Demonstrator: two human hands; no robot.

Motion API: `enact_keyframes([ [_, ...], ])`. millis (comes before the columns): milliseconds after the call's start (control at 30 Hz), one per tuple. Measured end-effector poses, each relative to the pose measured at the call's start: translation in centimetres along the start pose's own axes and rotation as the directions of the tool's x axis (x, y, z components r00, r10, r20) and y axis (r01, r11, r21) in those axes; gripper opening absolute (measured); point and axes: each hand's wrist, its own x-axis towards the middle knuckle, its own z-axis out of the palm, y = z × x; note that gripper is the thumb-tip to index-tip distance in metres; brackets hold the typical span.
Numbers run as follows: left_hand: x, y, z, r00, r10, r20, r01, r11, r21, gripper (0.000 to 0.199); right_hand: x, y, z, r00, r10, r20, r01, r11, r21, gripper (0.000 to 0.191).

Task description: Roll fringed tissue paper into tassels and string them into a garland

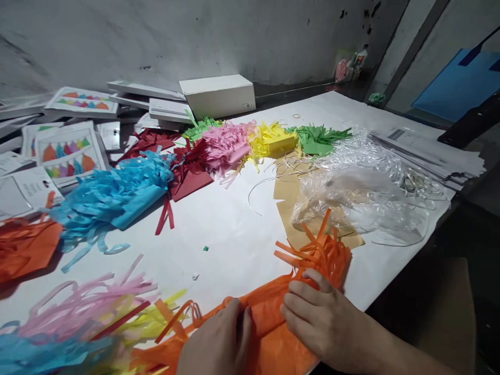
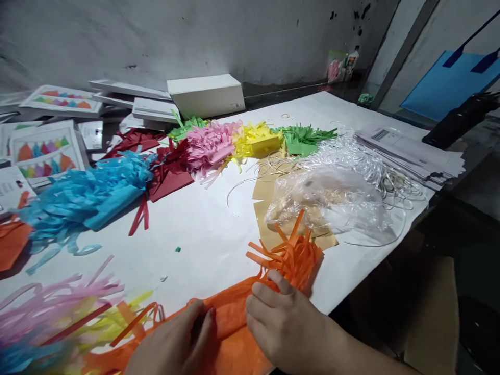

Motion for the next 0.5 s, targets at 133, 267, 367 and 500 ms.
enact_keyframes([
  [133,-0.2,-1.6,0.5,0.964,0.059,-0.261,-0.056,0.998,0.02,0.026,-0.4,-0.1,1.1,0.999,-0.01,-0.032,0.009,0.999,-0.04,0.027],
  [267,-0.7,-3.0,0.7,0.591,0.568,-0.573,-0.424,0.823,0.378,0.034,-0.1,-0.3,1.6,0.99,0.083,-0.114,-0.082,0.997,0.012,0.028],
  [367,-0.9,-2.8,1.3,0.534,0.665,-0.522,-0.543,0.743,0.391,0.022,0.1,-0.7,1.4,0.993,0.089,-0.077,-0.085,0.994,0.062,0.017],
  [500,-0.9,-2.8,2.0,0.534,0.706,-0.465,-0.643,0.696,0.318,0.019,-0.2,-0.9,1.2,1.0,-0.02,0.003,0.02,0.998,-0.055,0.017],
])
